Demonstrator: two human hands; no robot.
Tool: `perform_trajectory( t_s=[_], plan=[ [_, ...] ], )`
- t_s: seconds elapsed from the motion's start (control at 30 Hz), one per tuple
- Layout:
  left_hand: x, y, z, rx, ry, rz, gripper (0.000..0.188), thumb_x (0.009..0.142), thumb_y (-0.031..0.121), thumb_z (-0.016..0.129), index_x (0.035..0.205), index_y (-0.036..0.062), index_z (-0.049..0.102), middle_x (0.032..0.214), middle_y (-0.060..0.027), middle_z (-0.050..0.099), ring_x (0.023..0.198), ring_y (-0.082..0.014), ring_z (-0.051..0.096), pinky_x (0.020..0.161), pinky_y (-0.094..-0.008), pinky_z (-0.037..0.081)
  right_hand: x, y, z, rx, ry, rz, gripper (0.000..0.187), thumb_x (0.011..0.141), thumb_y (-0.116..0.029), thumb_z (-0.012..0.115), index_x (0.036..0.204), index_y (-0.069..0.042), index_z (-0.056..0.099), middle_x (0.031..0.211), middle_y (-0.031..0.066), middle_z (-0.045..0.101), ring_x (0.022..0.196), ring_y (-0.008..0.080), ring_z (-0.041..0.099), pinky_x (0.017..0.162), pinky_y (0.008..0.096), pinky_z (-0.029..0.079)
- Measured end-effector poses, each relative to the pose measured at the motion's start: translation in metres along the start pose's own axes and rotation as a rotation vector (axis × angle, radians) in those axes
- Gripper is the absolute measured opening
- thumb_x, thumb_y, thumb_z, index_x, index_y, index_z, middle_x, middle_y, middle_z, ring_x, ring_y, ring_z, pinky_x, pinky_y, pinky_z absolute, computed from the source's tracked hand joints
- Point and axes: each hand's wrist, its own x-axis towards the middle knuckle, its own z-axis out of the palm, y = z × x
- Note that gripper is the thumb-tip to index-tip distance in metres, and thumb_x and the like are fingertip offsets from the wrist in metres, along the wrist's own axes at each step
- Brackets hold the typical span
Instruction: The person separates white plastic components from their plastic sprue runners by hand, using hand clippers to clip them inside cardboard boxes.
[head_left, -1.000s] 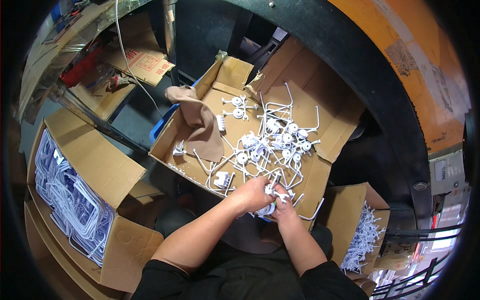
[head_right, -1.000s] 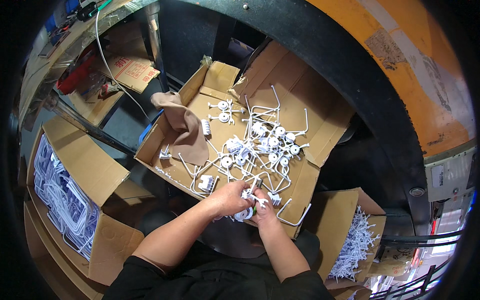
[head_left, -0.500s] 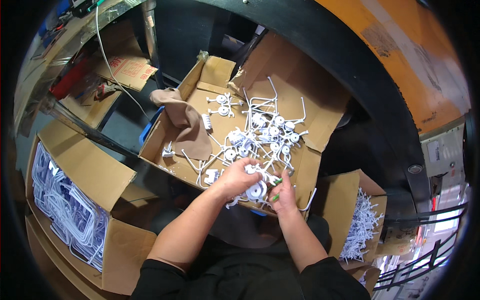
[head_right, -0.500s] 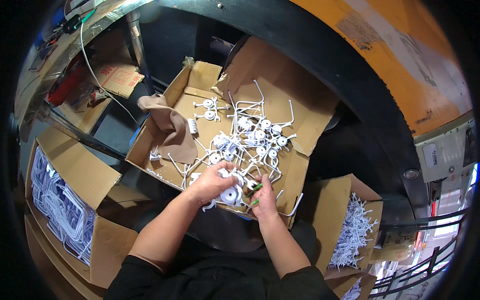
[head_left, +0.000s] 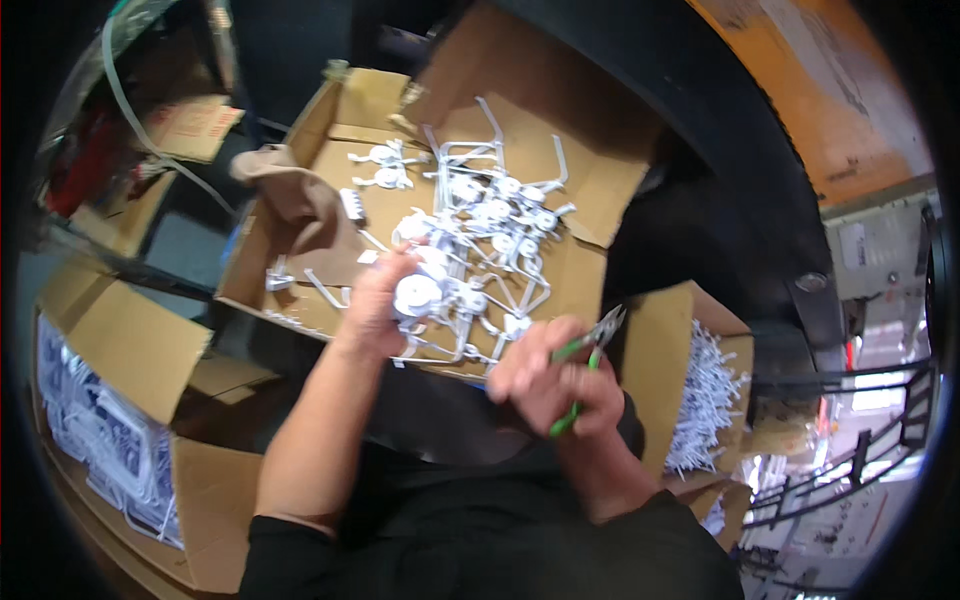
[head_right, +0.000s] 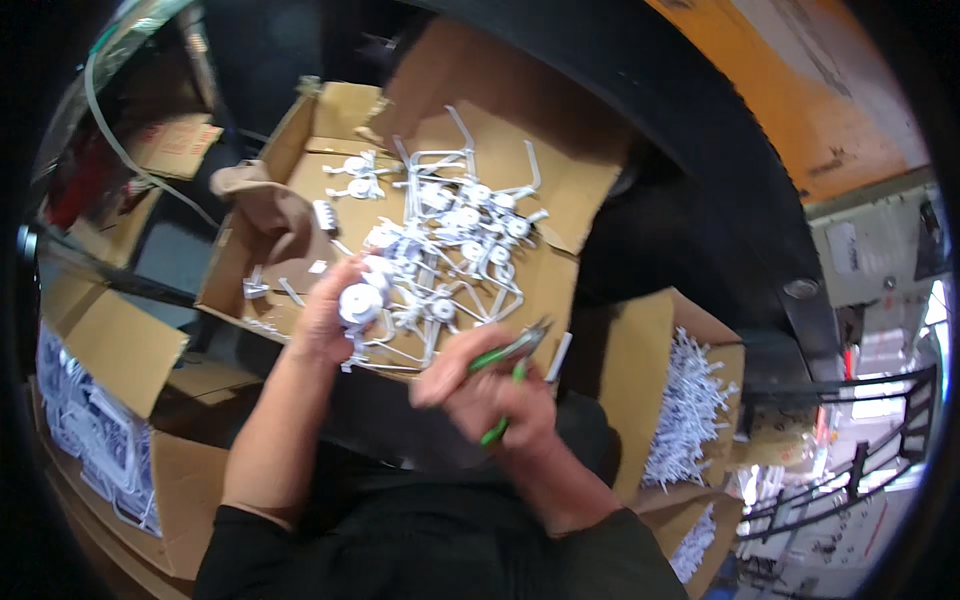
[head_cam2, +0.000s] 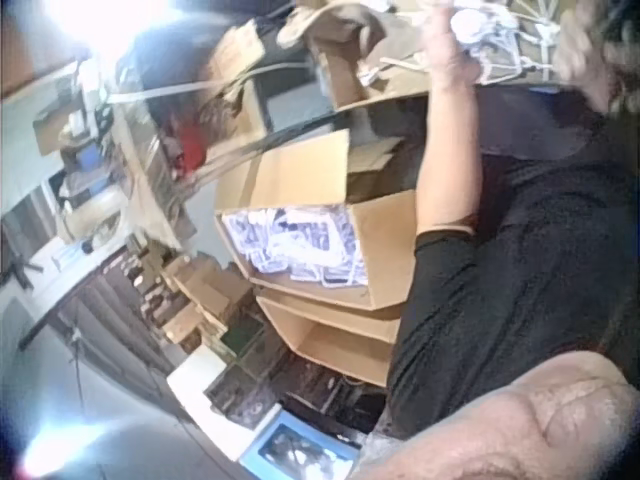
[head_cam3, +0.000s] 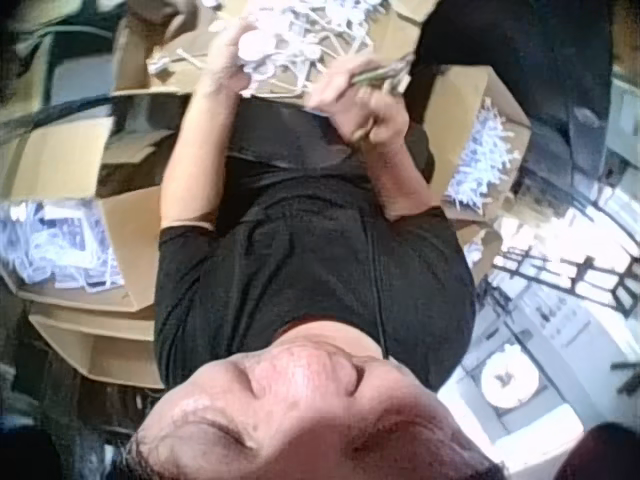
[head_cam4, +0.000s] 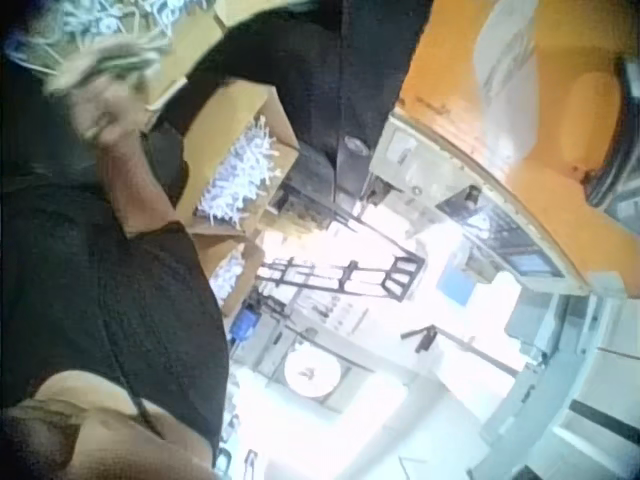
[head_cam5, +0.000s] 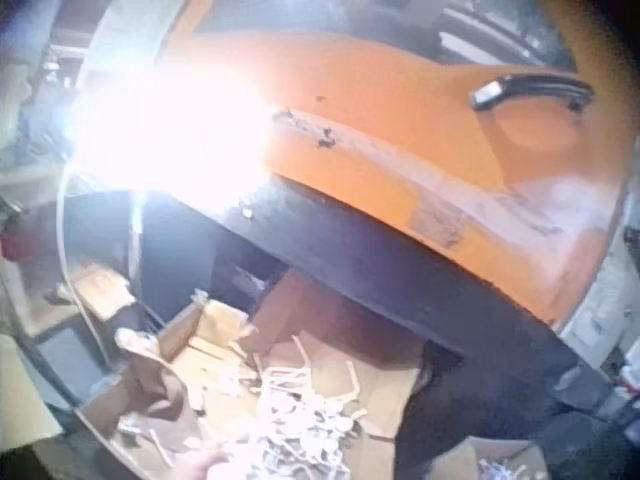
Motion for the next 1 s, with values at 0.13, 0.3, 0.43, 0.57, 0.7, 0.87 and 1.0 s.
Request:
perform_trajectory(
  t_s=[0.13, 0.3, 0.43, 0.57, 0.7, 0.87, 1.0],
  plan=[
    [0.000, 0.007, -0.018, -0.062, -0.030, 0.013, 0.047, 0.089, 0.023, 0.057, 0.130, 0.0044, 0.047, 0.089, -0.0067, 0.064, 0.066, -0.0148, 0.065, 0.038, -0.0201, 0.050, 0.019, -0.016, 0.081, 0.300, -0.631, 0.237, 0.034, 0.080, -0.031, 0.067, 0.095, -0.001, 0.060, 0.094, 0.0130, 0.060, 0.089, 0.0265, 0.059, 0.077, 0.0353, 0.046],
    [0.004, 0.001, -0.005, -0.078, -0.056, -0.007, 0.042, 0.090, 0.021, 0.056, 0.127, 0.0019, 0.047, 0.091, -0.0099, 0.061, 0.069, -0.0156, 0.065, 0.041, -0.0216, 0.052, 0.005, 0.010, 0.141, 0.970, -0.706, 0.457, 0.028, 0.084, -0.006, 0.057, 0.109, 0.006, 0.059, 0.102, 0.0136, 0.061, 0.088, 0.0209, 0.057, 0.075, 0.0309, 0.044],
    [0.002, 0.004, -0.004, -0.075, -0.048, -0.010, 0.043, 0.089, 0.021, 0.056, 0.127, 0.0024, 0.047, 0.090, -0.0094, 0.062, 0.068, -0.0157, 0.065, 0.041, -0.0221, 0.052, 0.020, 0.018, 0.135, 0.834, -0.952, 0.511, 0.020, 0.087, -0.010, 0.057, 0.099, 0.006, 0.059, 0.088, 0.0097, 0.056, 0.078, 0.0210, 0.053, 0.069, 0.0317, 0.043],
    [0.005, 0.002, -0.012, -0.148, -0.041, 0.021, 0.042, 0.090, 0.023, 0.058, 0.126, 0.0039, 0.048, 0.088, -0.0096, 0.063, 0.067, -0.0167, 0.066, 0.041, -0.0233, 0.051, 0.026, 0.031, 0.094, 0.374, -0.870, 0.346, 0.031, 0.079, -0.030, 0.066, 0.091, -0.002, 0.060, 0.093, 0.0100, 0.060, 0.088, 0.0242, 0.059, 0.078, 0.0335, 0.044],
    [0.007, 0.008, -0.023, -0.215, 0.106, 0.106, 0.039, 0.089, 0.024, 0.060, 0.124, 0.0098, 0.052, 0.090, -0.0066, 0.064, 0.069, -0.0177, 0.065, 0.041, -0.0213, 0.049, 0.054, 0.014, -0.015, -0.264, -0.172, 0.202, 0.018, 0.083, -0.012, 0.056, 0.096, 0.000, 0.058, 0.092, 0.0114, 0.061, 0.087, 0.0215, 0.059, 0.082, 0.0344, 0.046],
    [0.011, 0.012, -0.022, -0.278, 0.063, 0.120, 0.035, 0.089, 0.025, 0.060, 0.121, 0.0129, 0.053, 0.091, -0.0062, 0.064, 0.071, -0.0178, 0.065, 0.044, -0.0229, 0.050, 0.062, 0.072, -0.116, -1.808, 0.006, 0.307, 0.033, 0.080, -0.012, 0.061, 0.112, -0.004, 0.060, 0.113, 0.0187, 0.057, 0.105, 0.0358, 0.056, 0.091, 0.0427, 0.047],
    [0.012, 0.006, -0.019, -0.268, 0.007, 0.100, 0.032, 0.089, 0.027, 0.062, 0.117, 0.0130, 0.055, 0.092, -0.0069, 0.065, 0.072, -0.0184, 0.067, 0.044, -0.0245, 0.052, 0.053, 0.113, -0.136, -1.774, -0.096, 0.489, 0.029, 0.082, -0.016, 0.063, 0.109, -0.005, 0.061, 0.109, 0.0197, 0.056, 0.102, 0.0380, 0.057, 0.089, 0.0443, 0.046]
  ],
)
